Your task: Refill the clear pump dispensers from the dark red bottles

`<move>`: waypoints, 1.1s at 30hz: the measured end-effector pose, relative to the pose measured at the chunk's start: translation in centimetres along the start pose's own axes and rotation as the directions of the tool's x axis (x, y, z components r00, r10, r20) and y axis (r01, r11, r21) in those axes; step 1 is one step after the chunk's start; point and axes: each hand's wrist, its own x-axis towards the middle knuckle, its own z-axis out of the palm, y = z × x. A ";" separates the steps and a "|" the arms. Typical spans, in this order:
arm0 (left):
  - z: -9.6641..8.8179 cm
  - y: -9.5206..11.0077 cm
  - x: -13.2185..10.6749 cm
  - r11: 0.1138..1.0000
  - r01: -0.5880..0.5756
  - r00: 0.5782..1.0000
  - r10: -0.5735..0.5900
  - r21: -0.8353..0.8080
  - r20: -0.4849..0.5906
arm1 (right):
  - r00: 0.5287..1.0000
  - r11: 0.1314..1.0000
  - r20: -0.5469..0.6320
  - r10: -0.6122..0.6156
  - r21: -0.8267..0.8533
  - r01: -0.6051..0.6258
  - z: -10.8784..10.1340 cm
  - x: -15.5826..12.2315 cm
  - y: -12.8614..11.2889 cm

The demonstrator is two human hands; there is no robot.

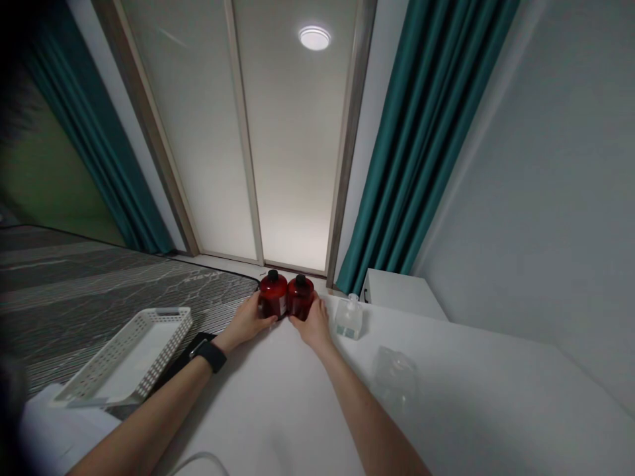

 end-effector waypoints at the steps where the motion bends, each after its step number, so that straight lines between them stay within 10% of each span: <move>1: 0.1 -0.2 0.2 1.000 0.004 1.000 -0.004 0.015 0.005 | 1.000 1.000 -0.007 0.025 -0.009 -0.025 0.2 0.2 -0.2; 14: 1.1 -2.0 1.4 0.996 0.021 0.998 -0.016 0.081 -0.063 | 0.997 0.998 -0.042 0.057 -0.001 -0.058 2.0 2.3 -1.0; 24: 1.8 -2.4 1.0 0.999 0.005 0.994 0.000 0.041 -0.109 | 0.959 0.956 -0.167 -0.227 0.152 0.252 -0.9 4.3 -3.9; 33: 1.1 -1.7 1.2 0.991 -0.056 0.978 0.030 -0.121 -0.207 | 0.965 0.953 -0.160 -0.208 0.190 0.237 -0.7 5.4 -3.8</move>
